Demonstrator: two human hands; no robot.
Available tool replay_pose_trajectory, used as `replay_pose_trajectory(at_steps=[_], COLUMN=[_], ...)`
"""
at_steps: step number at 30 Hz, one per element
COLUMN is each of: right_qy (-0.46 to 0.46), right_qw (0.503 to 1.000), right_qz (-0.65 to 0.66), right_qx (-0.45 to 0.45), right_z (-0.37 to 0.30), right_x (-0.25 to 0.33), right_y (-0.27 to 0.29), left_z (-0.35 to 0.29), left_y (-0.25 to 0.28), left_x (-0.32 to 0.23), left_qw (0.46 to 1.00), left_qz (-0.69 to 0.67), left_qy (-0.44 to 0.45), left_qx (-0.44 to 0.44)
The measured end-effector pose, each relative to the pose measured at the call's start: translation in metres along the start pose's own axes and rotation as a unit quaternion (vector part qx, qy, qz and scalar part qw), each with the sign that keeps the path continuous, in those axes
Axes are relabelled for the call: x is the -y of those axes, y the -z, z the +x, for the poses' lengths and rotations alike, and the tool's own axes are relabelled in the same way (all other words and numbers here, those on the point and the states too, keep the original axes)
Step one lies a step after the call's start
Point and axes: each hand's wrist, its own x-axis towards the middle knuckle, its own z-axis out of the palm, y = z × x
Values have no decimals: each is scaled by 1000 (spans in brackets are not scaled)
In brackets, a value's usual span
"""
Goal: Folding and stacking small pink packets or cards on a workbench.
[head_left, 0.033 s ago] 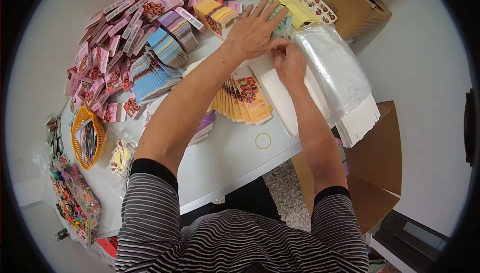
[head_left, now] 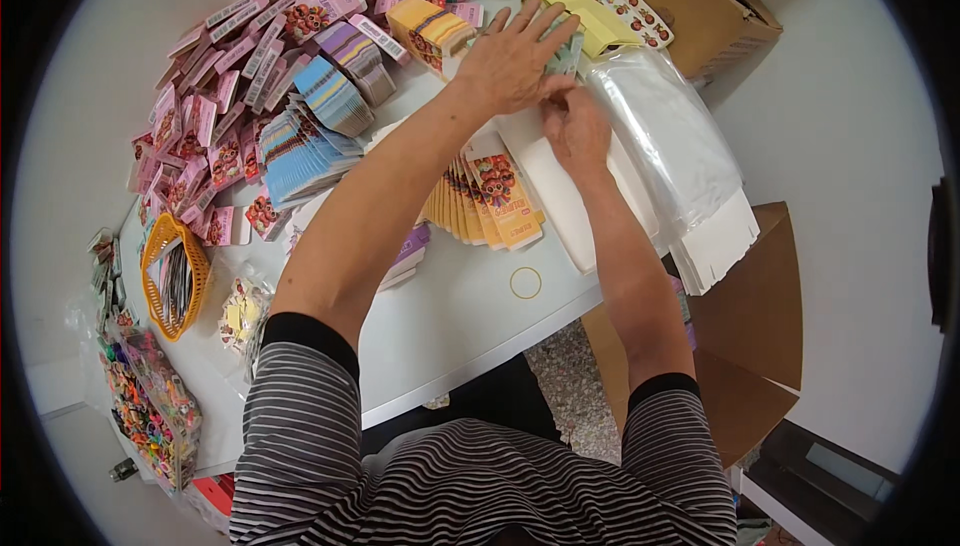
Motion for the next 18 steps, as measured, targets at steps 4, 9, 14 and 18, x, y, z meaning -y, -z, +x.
replay_pose_trajectory(at_steps=[4,9,14,18], right_qy=[8,0,-16,31], right_qw=[997,993,992,997], right_qz=[-74,-77,-70,73], right_qx=[-6,89,102,-21], right_z=[-4,22,32,15], right_x=[22,0,3,1], right_y=[-1,11,3,2], left_z=[9,18,13,10], left_y=[-17,-13,-17,-23], left_x=[11,-1,2,1], left_qw=[997,984,990,989], left_qz=[-61,-82,-85,-129], left_qy=[51,19,38,50], left_qx=[18,155,101,51])
